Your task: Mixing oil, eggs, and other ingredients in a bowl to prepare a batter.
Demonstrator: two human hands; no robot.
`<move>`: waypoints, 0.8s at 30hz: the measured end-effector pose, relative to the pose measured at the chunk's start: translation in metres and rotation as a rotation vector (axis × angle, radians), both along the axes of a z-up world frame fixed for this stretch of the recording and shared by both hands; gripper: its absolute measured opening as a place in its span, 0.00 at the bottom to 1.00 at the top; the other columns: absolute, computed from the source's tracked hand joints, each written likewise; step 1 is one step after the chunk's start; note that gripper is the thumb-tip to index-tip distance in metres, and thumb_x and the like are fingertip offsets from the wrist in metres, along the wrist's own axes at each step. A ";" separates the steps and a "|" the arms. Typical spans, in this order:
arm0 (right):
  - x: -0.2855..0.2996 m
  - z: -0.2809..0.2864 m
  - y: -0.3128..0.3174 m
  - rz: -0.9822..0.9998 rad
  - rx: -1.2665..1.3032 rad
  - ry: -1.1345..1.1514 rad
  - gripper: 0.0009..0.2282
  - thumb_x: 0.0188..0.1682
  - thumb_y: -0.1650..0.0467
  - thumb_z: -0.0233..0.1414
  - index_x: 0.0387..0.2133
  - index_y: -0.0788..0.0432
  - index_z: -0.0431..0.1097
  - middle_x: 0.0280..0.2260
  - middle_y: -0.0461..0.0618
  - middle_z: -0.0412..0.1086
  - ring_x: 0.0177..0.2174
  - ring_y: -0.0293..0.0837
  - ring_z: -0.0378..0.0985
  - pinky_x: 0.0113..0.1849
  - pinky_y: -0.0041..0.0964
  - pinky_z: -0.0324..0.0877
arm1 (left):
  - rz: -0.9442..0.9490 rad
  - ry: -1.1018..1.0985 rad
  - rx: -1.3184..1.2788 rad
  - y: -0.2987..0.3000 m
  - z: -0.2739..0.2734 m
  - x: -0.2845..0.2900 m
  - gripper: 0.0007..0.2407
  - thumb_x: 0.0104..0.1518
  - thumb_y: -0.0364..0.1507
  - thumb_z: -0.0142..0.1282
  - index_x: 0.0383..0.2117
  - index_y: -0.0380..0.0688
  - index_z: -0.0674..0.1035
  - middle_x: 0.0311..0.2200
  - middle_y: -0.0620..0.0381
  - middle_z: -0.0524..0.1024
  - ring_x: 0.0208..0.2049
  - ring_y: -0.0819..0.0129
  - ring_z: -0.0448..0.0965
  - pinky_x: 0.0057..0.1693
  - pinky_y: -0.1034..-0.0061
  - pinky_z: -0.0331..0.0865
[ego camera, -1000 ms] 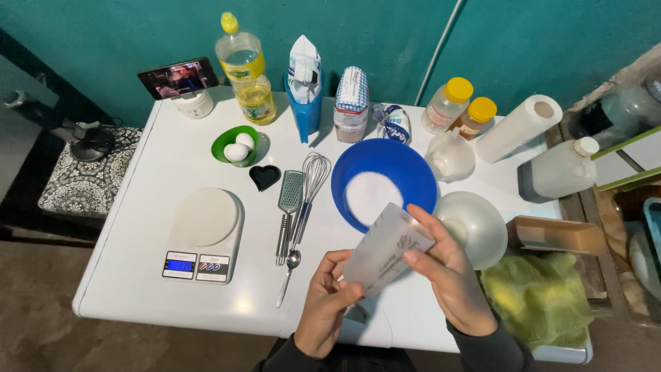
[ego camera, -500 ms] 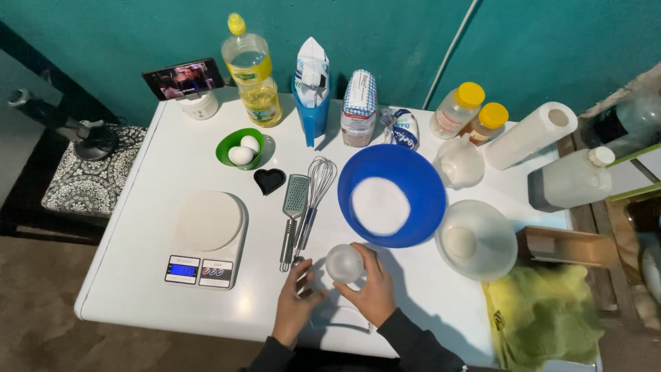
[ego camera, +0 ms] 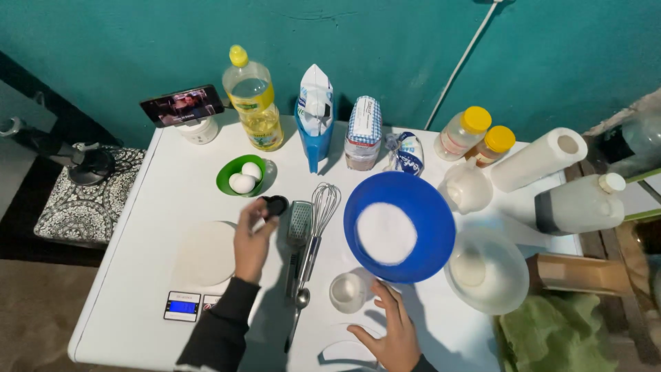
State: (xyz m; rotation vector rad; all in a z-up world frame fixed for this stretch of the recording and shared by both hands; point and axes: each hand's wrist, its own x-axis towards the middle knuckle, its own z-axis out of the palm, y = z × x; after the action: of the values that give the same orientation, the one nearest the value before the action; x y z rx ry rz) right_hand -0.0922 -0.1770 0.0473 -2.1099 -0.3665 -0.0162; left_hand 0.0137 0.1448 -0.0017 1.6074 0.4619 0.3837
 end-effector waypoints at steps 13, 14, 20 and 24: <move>0.032 -0.009 -0.016 -0.243 0.029 -0.076 0.38 0.26 0.74 0.71 0.55 0.60 0.63 0.46 0.59 0.75 0.34 0.44 0.86 0.32 0.36 0.81 | 0.045 -0.236 0.295 0.078 0.036 0.236 0.44 0.37 0.29 0.81 0.62 0.37 0.61 0.55 0.47 0.74 0.57 0.56 0.76 0.62 0.67 0.68; 0.032 -0.010 -0.018 -0.259 0.019 -0.065 0.39 0.25 0.74 0.72 0.55 0.60 0.63 0.44 0.58 0.76 0.32 0.43 0.86 0.31 0.35 0.80 | 0.067 -0.221 0.279 0.078 0.033 0.235 0.40 0.38 0.30 0.82 0.58 0.37 0.64 0.54 0.48 0.76 0.55 0.58 0.78 0.62 0.68 0.71; 0.049 0.027 -0.015 -0.266 0.031 -0.161 0.38 0.24 0.74 0.71 0.54 0.60 0.63 0.42 0.58 0.77 0.29 0.41 0.86 0.29 0.33 0.79 | 0.094 -0.432 0.273 0.074 0.072 0.201 0.38 0.43 0.29 0.83 0.58 0.37 0.66 0.55 0.48 0.75 0.56 0.59 0.78 0.63 0.67 0.74; 0.044 0.087 -0.006 -0.186 0.054 -0.246 0.34 0.28 0.76 0.69 0.53 0.60 0.64 0.41 0.56 0.77 0.32 0.42 0.86 0.33 0.34 0.80 | -0.033 -0.526 0.281 0.055 0.150 0.102 0.38 0.47 0.31 0.80 0.64 0.36 0.66 0.61 0.48 0.72 0.61 0.59 0.77 0.66 0.65 0.76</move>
State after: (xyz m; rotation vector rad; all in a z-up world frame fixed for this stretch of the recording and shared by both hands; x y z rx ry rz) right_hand -0.0479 -0.1832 0.1338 -2.0861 -0.3100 -0.3928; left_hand 0.1157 0.1997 0.1478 1.6979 -0.0224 0.8474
